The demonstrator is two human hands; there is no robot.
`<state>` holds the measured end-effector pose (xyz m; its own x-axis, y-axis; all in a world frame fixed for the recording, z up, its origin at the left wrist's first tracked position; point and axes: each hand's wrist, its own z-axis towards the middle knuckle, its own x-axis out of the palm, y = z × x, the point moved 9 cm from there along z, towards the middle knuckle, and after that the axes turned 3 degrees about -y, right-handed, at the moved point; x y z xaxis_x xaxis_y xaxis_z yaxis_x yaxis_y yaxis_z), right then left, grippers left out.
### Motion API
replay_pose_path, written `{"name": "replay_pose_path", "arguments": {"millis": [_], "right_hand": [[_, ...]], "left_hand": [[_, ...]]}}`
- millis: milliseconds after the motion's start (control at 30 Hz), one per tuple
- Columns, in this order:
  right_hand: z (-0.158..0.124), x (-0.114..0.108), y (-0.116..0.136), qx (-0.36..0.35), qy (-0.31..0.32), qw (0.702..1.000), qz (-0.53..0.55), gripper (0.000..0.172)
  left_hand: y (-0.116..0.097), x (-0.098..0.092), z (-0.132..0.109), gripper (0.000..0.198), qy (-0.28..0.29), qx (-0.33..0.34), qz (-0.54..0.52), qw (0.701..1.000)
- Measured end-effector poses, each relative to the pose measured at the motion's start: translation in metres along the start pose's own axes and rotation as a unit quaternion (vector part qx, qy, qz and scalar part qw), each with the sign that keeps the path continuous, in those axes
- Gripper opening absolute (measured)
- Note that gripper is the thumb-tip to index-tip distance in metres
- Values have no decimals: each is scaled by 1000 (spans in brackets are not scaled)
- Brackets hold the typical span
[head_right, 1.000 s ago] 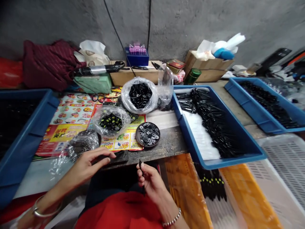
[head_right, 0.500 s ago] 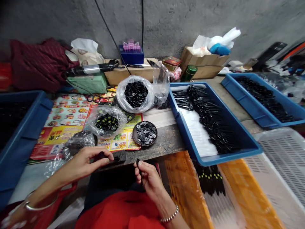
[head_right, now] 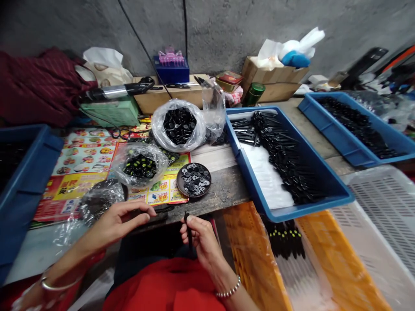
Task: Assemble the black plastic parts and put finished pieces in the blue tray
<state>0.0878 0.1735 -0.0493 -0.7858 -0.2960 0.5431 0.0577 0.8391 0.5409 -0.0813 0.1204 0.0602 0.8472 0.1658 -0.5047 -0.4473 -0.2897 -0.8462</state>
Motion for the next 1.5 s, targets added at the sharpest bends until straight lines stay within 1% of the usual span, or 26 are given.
{"name": "replay_pose_path", "arguments": {"millis": [100,233,300,433,500,567,700,733,800,900,1000,1167,1300,1367,1500], "right_hand": [[1,-2,5,-18,-6,999,-29,30],[-1,-4,13,-38,10,994,-101,36],[-3,-1,15,-37,33,990,-131,38],[-10,17,11,-32,107,980,-163,38],[-12,23,8,-34,123,979,-162,37],[-12,25,6,-44,115,981,-149,34],[-11,22,3,-62,75,989,-114,34],[-11,21,3,-65,69,989,-111,35],[-12,21,4,-75,61,989,-110,34],[-13,23,6,-81,57,989,-112,33],[-12,22,7,-71,49,991,-106,37],[-9,15,9,-59,24,993,-101,42],[-9,13,8,-60,26,991,-119,39],[-9,14,6,-59,37,989,-131,38],[-11,17,-1,-57,65,984,-154,39]], "left_hand": [[-2,1,-2,20,31,-6,-35,999],[-6,10,-4,19,74,-12,-65,995],[-6,14,-4,18,86,-20,-80,993],[-2,20,-4,17,91,-38,-120,988],[2,22,-5,15,81,-56,-152,983],[9,24,-6,15,55,-84,-200,975],[25,32,-10,28,-51,-136,-284,948],[28,36,-12,30,-70,-142,-291,943],[31,46,-14,33,-84,-146,-295,941],[29,55,-14,33,-78,-126,-277,949],[23,51,-14,29,-89,-91,-263,956],[20,41,-20,23,-112,-81,-298,944],[18,44,-22,22,-110,-62,-294,947],[14,47,-21,21,-98,-47,-266,958],[4,48,-16,16,-87,-14,-174,981]]}}
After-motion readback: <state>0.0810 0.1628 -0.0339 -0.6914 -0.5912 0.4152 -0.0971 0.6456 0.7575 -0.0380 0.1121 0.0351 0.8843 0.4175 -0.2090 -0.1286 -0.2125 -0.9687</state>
